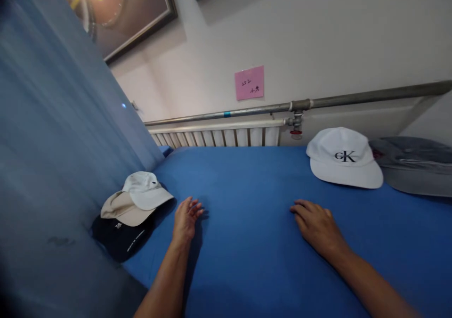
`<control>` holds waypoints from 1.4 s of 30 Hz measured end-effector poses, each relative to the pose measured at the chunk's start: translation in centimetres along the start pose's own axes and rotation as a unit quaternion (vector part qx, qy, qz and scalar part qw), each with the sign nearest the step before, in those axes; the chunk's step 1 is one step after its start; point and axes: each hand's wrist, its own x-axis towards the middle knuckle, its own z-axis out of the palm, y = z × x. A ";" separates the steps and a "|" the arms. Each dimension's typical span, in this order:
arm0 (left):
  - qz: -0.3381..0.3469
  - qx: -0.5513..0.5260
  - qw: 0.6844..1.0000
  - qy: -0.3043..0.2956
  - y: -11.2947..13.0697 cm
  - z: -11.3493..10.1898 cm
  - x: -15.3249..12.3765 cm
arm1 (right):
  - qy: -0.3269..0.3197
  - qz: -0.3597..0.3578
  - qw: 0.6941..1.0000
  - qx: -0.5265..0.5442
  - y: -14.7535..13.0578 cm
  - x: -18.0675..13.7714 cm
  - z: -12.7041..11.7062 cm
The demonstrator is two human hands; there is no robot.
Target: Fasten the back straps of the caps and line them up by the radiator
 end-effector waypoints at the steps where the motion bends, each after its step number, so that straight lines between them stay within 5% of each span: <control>1: 0.012 -0.005 0.999 0.030 0.7 -1.2 0.4 | -0.004 0.005 1.000 -0.002 -0.1 0.0 -0.1; 5: 0.062 -0.005 0.990 0.125 2.7 -4.2 1.8 | -0.021 0.013 1.000 -0.006 -0.4 0.2 -0.5; 16: 0.205 0.127 0.949 0.206 8.0 -8.9 2.1 | -0.028 0.019 0.999 -0.009 -0.4 -0.6 -0.2; 24: 0.118 0.092 0.974 0.172 10.5 -10.4 5.8 | -0.039 0.029 0.999 -0.003 -1.0 -0.6 -0.9; 31: 0.135 0.142 0.979 0.052 9.8 -5.0 7.5 | -0.013 0.025 1.000 0.003 -1.4 -1.5 -1.1; 37: 0.142 0.179 0.952 -0.205 5.5 1.6 3.0 | 0.007 0.073 0.992 0.104 -2.7 -2.0 -2.3; 42: 0.088 0.188 0.903 -0.376 2.5 5.6 0.1 | 0.052 0.223 0.905 0.358 -2.5 -1.4 -3.3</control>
